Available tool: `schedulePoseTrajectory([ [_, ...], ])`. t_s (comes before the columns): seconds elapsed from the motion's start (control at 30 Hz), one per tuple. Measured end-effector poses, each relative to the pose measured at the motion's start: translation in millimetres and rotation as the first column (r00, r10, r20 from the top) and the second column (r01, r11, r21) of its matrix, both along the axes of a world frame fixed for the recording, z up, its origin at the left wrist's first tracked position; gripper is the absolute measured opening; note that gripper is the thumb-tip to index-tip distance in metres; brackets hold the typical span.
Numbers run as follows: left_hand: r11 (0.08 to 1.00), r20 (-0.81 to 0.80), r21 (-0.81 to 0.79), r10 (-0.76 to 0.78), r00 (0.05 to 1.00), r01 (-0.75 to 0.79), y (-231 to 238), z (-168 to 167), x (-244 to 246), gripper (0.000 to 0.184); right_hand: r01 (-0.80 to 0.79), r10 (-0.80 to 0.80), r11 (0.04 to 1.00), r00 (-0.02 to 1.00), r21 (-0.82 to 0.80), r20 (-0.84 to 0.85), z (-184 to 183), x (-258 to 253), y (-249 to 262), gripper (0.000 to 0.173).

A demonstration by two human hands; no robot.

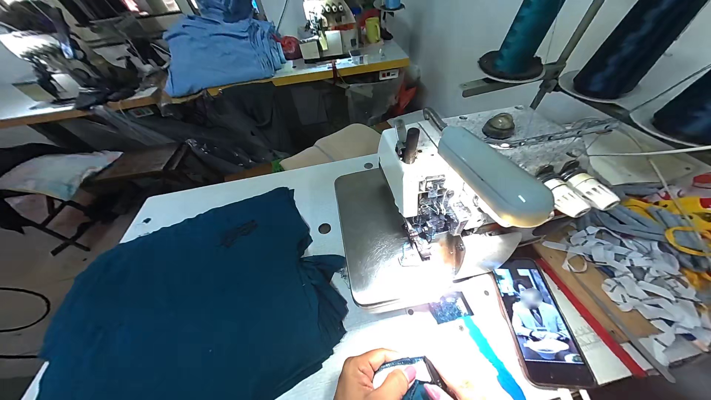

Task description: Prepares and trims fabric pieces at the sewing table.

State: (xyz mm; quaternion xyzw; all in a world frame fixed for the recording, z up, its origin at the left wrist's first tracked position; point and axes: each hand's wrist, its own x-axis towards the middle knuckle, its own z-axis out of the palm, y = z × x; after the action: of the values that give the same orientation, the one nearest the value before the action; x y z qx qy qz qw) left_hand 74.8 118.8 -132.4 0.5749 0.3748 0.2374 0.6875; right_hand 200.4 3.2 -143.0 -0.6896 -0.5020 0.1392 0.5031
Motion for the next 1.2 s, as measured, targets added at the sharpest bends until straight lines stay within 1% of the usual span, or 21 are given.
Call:
schedulePoseTrajectory([
  [0.17, 1.0, 0.012, -0.028, 0.014, 1.0, -0.014, -0.3, 0.4, 1.0, 0.011, -0.034, 0.034, 0.999, 0.999, -0.013, -0.004, -7.7, 3.0, -3.3, 0.026],
  [0.27, 0.997, -0.046, -0.061, 0.047, 0.998, -0.05, -0.3, 13.4, 5.8, 0.014, -0.042, 0.042, 0.999, 0.999, -0.03, 0.019, -6.6, 3.3, -2.6, 0.026],
  [0.33, 0.996, -0.052, -0.064, 0.053, 0.997, -0.056, -0.2, 15.1, 6.1, 0.015, -0.044, 0.045, 0.998, 0.999, -0.039, 0.026, -6.1, 3.2, -2.4, 0.026],
  [0.47, 0.997, -0.035, -0.054, 0.056, 0.998, -0.058, -0.3, 11.7, 5.5, 0.014, -0.043, 0.045, 0.998, 0.998, -0.051, 0.037, -1.4, 2.6, -2.9, 0.026],
  [0.57, 1.0, 0.009, -0.013, 0.022, 1.0, -0.022, -0.4, 3.3, 1.5, 0.012, -0.019, 0.022, 0.998, 0.999, -0.059, 0.05, 3.0, 0.8, -2.5, 0.026],
  [0.7, 0.999, 0.012, 0.032, 0.003, 1.0, -0.003, -0.4, 3.8, 0.7, 0.014, -0.006, 0.006, 1.0, 0.999, -0.008, 0.031, 3.4, -0.3, 1.4, 0.023],
  [0.83, 0.999, -0.028, -0.036, 0.038, 0.999, -0.039, 0.0, 13.8, 4.1, 0.017, -0.024, 0.024, 1.0, 0.999, 0.001, -0.033, -6.6, 2.1, -0.2, 0.024],
  [0.9, 0.998, -0.015, -0.049, 0.048, 0.999, -0.049, -0.3, 11.7, 3.9, 0.017, -0.043, 0.042, 0.999, 0.998, -0.019, -0.036, -6.9, 3.4, -2.7, 0.026],
  [1.07, 0.999, 0.002, -0.041, 0.034, 0.999, -0.034, -0.5, 6.3, 2.5, 0.016, -0.034, 0.033, 0.999, 0.999, -0.039, -0.024, -1.8, 2.7, -4.6, 0.025],
  [1.13, 1.0, 0.033, -0.008, 0.011, 0.999, -0.011, -0.8, -0.2, -0.5, 0.015, -0.003, 0.003, 0.999, 1.0, -0.054, 0.004, 3.9, 0.5, -4.2, 0.024],
  [1.2, 1.0, 0.045, 0.023, -0.008, 0.999, 0.007, -0.9, -2.5, -2.3, 0.014, 0.001, -0.001, 0.999, 1.0, -0.048, 0.017, 2.0, 0.0, -3.6, 0.024],
])
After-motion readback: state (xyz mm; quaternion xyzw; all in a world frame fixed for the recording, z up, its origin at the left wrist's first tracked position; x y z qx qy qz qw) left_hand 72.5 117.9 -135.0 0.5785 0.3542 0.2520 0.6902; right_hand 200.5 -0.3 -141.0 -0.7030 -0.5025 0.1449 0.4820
